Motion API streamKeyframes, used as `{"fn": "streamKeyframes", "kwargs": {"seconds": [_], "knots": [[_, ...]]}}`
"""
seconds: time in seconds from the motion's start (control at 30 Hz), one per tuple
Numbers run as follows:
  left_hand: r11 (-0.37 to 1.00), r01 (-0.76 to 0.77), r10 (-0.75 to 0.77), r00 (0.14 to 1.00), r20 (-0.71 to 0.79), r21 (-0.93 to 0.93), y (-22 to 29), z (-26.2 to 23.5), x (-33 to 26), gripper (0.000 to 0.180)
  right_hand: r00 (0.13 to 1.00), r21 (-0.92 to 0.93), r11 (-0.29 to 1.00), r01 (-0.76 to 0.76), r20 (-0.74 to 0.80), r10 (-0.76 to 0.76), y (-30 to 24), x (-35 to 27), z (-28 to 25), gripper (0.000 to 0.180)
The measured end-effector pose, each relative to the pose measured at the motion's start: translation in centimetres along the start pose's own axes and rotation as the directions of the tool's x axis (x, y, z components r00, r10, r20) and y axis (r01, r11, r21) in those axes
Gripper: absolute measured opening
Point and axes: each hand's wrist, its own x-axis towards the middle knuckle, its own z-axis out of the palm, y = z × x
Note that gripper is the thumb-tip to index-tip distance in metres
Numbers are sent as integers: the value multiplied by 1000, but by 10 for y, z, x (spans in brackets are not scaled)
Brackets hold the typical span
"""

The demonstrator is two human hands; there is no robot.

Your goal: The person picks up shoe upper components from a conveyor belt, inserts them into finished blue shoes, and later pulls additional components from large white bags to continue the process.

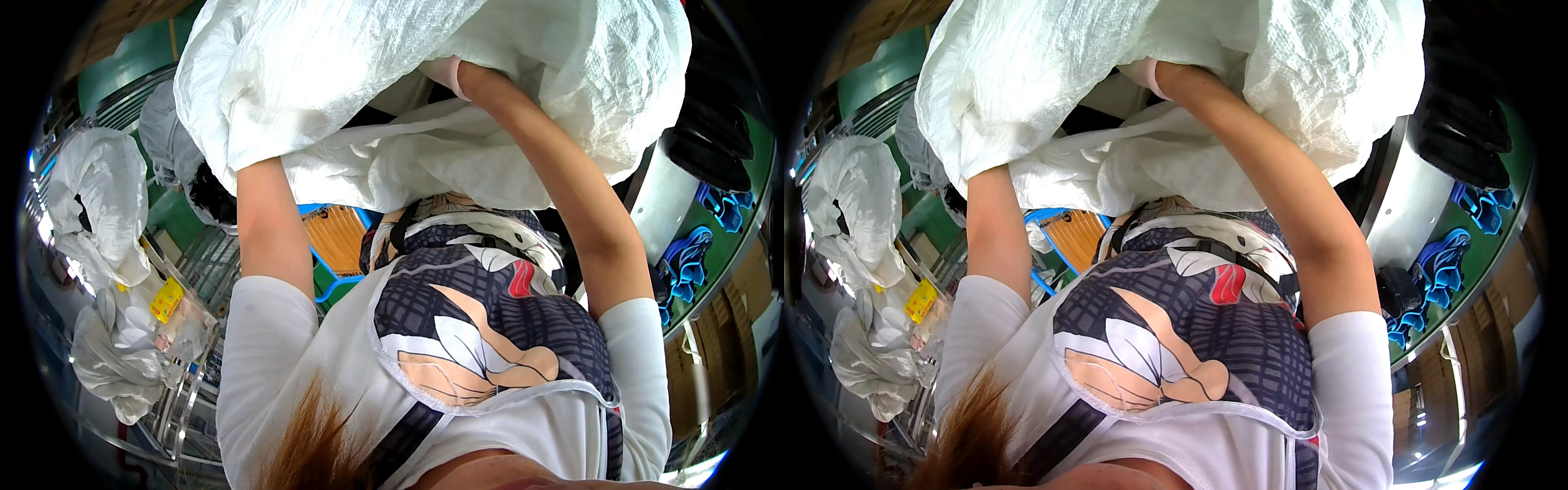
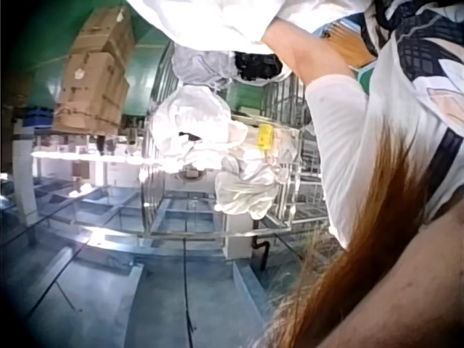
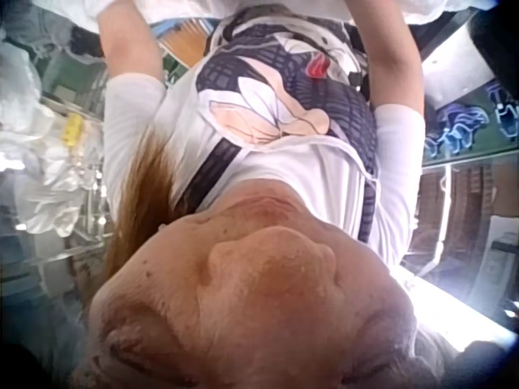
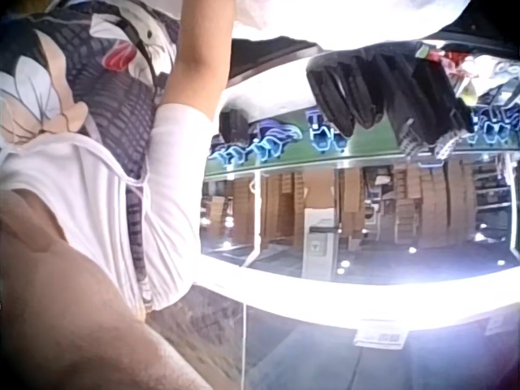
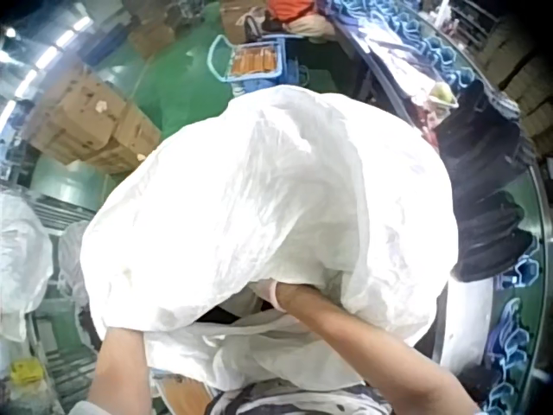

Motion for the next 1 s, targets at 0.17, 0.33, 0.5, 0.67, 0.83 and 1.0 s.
{"fn": "streamKeyframes", "kwargs": {"seconds": [0.17,0.33,0.5,0.67,0.83,1.0], "knots": [[987,62,-54,997,53,-151,-7,-10,-8,57,1000,-20,1000,12,-13,-12,-4,6,4,49],[967,93,-69,992,108,-237,-15,-4,-28,57,1000,-11,1000,9,-29,-9,-1,1,0,49],[957,84,-39,985,165,-276,6,-8,-54,57,999,-2,1000,21,-43,-21,-2,-19,-9,49],[953,74,7,964,265,-293,36,-2,-88,57,990,-74,994,81,-108,-89,-18,-61,-12,49],[935,166,-22,908,418,-312,38,26,-144,57,962,-202,969,142,-201,-183,-29,-103,-30,49],[903,273,-58,844,533,-332,26,50,-182,56,975,-106,989,106,-182,-124,-51,-147,-48,49]]}}
